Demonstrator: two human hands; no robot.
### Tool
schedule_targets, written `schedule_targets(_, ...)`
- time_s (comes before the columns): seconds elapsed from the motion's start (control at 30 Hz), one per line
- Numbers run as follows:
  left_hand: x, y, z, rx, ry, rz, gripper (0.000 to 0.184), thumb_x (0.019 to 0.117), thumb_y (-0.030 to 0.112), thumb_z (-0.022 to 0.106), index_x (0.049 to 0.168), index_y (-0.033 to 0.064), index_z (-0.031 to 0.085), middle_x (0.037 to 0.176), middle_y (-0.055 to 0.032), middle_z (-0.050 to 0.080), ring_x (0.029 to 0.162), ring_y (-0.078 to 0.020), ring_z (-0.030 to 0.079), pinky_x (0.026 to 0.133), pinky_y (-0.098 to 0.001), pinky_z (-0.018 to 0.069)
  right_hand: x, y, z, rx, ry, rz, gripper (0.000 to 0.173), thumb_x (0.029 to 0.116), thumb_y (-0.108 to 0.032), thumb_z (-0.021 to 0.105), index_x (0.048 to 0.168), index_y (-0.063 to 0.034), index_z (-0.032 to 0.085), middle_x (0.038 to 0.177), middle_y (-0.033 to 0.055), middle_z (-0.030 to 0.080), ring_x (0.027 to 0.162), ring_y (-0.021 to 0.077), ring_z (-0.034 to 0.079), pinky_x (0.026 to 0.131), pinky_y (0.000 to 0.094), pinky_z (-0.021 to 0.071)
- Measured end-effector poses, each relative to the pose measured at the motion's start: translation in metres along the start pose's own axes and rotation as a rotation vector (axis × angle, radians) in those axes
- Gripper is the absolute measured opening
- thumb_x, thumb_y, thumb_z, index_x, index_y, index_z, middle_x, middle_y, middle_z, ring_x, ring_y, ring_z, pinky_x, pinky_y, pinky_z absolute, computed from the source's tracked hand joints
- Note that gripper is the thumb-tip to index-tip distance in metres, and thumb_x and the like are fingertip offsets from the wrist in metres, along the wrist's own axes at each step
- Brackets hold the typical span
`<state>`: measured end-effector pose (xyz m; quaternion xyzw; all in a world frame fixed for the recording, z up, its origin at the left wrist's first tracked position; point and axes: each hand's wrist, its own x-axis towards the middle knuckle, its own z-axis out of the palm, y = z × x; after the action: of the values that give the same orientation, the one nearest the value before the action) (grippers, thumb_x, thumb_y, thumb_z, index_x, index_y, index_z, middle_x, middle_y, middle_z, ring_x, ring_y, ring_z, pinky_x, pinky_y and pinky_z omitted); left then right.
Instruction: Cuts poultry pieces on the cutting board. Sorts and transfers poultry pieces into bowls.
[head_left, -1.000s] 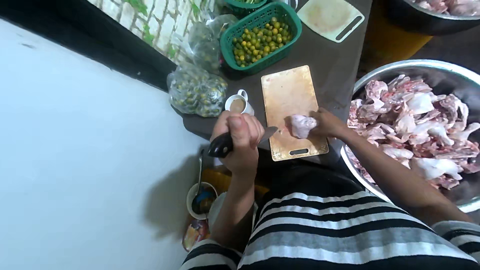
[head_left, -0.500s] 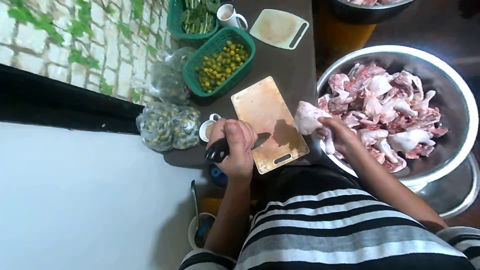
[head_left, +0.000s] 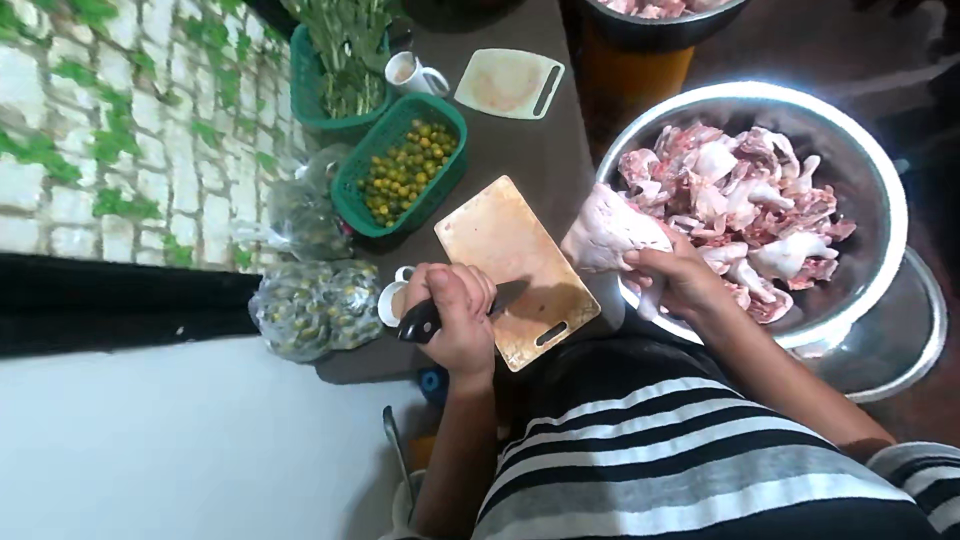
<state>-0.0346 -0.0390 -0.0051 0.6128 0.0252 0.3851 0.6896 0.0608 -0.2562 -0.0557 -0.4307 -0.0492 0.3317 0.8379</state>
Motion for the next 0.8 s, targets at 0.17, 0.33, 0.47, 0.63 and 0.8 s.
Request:
schedule_targets(0.17, 0.000, -0.014, 0.001, -0.040, -0.046, -0.050, 0.039, 0.1112, 0.030, 0.041, 0.074, 0.0212, 0.050, 0.051, 0.0103, 0.041, 0.043, -0.0038, 0.043, 0.046, -0.0203, 0.0422, -0.025, -0.018, -0.026, -0.012, 0.167, -0.122, 0.021, 0.0933, -0.022, 0.071, 0.113, -0.0156, 0.065, 0.076, -0.0027, 0.067, 0.057, 0.0050, 0.059, 0.057, 0.0221, 0.0548)
schedule_targets(0.33, 0.004, -0.022, 0.000, -0.046, -0.142, -0.075, 0.042, 0.1131, 0.026, 0.024, 0.079, 0.0207, 0.048, 0.050, 0.0108, 0.043, 0.041, -0.0047, 0.043, 0.044, -0.0206, 0.0422, -0.044, -0.033, -0.064, 0.207, 0.768, -0.215, 0.015, 0.1058, -0.027, 0.055, 0.110, -0.0128, 0.060, 0.073, -0.0023, 0.061, 0.057, 0.0058, 0.058, 0.057, 0.0234, 0.0544)
schedule_targets(0.47, 0.008, -0.023, 0.004, 0.017, -0.149, -0.127, 0.054, 0.1129, 0.028, 0.012, 0.070, 0.0199, 0.043, 0.047, 0.0111, 0.039, 0.039, -0.0049, 0.042, 0.042, -0.0202, 0.0426, -0.062, -0.034, -0.114, 0.399, 1.179, -0.373, 0.013, 0.1032, -0.021, 0.053, 0.111, -0.0099, 0.056, 0.079, 0.0023, 0.059, 0.057, 0.0106, 0.056, 0.053, 0.0271, 0.0518)
schedule_targets(0.63, 0.009, -0.026, 0.003, 0.054, -0.152, -0.144, 0.052, 0.1131, 0.027, 0.014, 0.070, 0.0201, 0.043, 0.047, 0.0117, 0.038, 0.038, -0.0045, 0.041, 0.042, -0.0194, 0.0417, -0.110, -0.042, -0.181, 0.278, 1.469, -0.494, 0.027, 0.1073, -0.031, 0.050, 0.118, -0.0064, 0.052, 0.079, 0.0014, 0.058, 0.061, 0.0104, 0.058, 0.059, 0.0294, 0.0542)
schedule_targets(0.8, 0.009, -0.029, 0.003, 0.044, -0.159, -0.148, 0.047, 0.1132, 0.024, 0.015, 0.075, 0.0192, 0.042, 0.048, 0.0111, 0.037, 0.038, -0.0055, 0.040, 0.042, -0.0205, 0.0413, -0.151, -0.056, -0.244, 0.121, 1.719, -0.499, 0.030, 0.1054, -0.024, 0.048, 0.126, -0.0041, 0.056, 0.104, 0.0078, 0.059, 0.089, 0.0148, 0.061, 0.078, 0.0348, 0.0540)
